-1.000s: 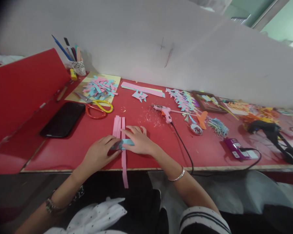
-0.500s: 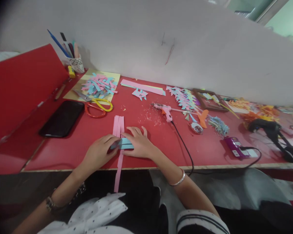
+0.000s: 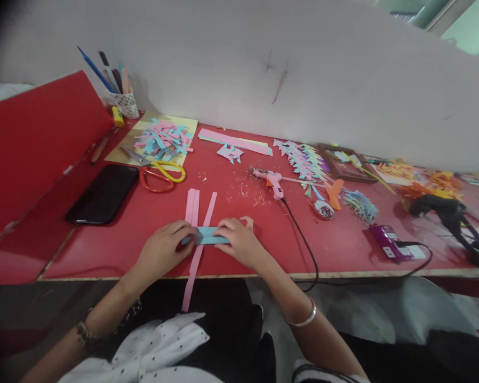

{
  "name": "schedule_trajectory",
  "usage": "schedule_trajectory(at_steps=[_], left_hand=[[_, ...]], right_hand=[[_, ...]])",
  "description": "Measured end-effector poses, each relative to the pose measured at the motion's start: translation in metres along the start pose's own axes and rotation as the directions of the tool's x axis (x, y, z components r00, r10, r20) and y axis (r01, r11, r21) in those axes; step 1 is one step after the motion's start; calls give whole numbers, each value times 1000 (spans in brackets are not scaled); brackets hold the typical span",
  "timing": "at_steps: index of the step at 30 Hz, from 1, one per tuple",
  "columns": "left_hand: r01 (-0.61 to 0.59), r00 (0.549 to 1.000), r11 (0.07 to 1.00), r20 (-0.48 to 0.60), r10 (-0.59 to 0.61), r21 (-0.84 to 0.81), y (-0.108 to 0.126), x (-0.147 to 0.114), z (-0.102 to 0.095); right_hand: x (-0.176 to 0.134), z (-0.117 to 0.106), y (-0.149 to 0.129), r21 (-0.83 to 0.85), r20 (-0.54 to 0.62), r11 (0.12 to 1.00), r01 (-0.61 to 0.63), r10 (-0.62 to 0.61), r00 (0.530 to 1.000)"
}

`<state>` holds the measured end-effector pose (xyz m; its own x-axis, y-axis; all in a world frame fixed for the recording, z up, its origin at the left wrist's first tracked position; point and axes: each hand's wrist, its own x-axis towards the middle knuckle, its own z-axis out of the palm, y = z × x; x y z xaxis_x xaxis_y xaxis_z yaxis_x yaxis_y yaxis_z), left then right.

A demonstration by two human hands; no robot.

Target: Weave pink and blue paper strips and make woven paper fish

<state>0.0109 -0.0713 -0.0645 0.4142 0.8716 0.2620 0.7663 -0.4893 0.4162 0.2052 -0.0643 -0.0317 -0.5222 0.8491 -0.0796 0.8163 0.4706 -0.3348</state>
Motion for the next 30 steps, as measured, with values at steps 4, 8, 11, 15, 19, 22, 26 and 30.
schedule_trajectory(at_steps=[4, 8, 11, 15, 19, 22, 26, 30], left_hand=[[12, 1000, 1000, 12, -12, 1, 3, 0, -4], [28, 999, 999, 35, -29, 30, 6, 0, -5], [31, 999, 998, 38, -34, 62, 7, 0, -6], [34, 999, 994, 37, -38, 103, 9, 1, -6], [70, 996, 988, 47, -77, 138, 10, 3, -5], [134, 990, 973, 10, -138, 190, 13, 4, -2], [188, 982, 962, -42, -183, 198, 16, 4, -1], [203, 979, 965, -46, -198, 168, 16, 3, -2]], right_hand=[[3, -4, 0, 10, 27, 1000, 3, -4, 1000], [5, -11, -1, 10, 53, 1000, 23, -24, 998], [8, -17, -4, -27, 37, 998, 64, -63, 997], [15, -25, -13, -201, 4, 969, 143, -145, 989], [25, -29, -28, -323, -14, 915, 240, -258, 966], [32, -28, -35, -326, -18, 897, 300, -323, 946], [31, -23, -28, -234, -134, 957, 171, -206, 969], [15, -12, -10, -100, -202, 991, -88, 66, 977]])
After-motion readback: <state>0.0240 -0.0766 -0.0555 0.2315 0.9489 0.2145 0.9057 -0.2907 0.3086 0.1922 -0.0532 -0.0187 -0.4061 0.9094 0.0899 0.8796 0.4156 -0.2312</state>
